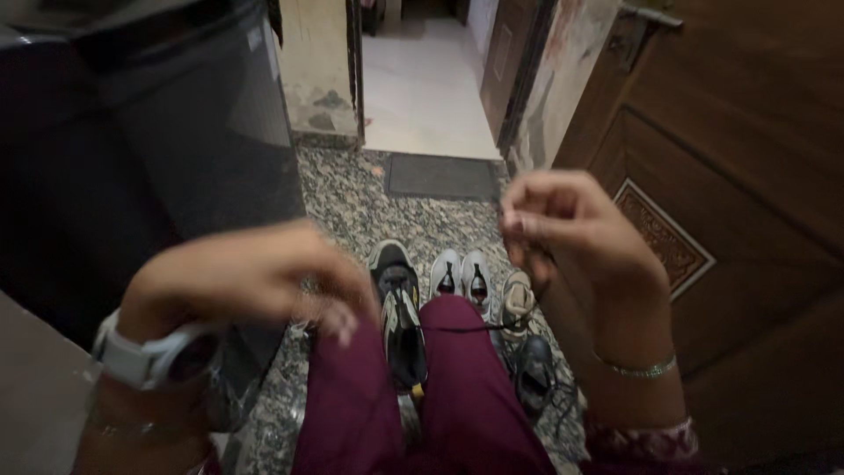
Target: The person sits on the floor and removes the laces from a black sneaker, then threads the laces back through the eyelets and ties them. The person repeats this process on the second sneaker.
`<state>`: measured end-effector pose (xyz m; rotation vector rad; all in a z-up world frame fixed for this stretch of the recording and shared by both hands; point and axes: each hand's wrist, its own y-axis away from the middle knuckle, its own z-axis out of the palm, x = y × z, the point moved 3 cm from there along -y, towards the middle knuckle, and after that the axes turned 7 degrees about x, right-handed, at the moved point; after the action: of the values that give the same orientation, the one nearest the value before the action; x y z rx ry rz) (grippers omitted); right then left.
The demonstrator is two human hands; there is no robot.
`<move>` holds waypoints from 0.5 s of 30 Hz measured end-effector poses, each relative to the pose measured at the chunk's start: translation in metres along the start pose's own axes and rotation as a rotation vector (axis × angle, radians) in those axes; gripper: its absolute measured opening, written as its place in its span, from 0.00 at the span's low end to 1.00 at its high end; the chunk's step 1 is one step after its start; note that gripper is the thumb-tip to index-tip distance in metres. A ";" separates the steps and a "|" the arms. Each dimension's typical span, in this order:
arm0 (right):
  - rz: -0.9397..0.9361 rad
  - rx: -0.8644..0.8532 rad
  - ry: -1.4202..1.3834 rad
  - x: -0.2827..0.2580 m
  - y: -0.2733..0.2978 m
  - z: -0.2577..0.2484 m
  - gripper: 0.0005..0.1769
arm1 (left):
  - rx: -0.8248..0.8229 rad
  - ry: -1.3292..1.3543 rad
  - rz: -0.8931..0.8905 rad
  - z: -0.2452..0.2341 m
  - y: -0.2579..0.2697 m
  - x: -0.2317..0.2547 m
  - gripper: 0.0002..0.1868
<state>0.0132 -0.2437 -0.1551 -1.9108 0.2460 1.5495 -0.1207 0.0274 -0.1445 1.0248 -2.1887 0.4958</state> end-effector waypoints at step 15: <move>0.349 0.304 0.922 0.220 -0.008 0.027 0.17 | 0.927 -0.368 -0.597 0.125 -0.047 -0.156 0.23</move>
<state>0.0583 -0.1662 -0.3579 -2.2647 1.1826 0.6369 -0.0607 0.0095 -0.3401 2.3105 -1.7564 1.1333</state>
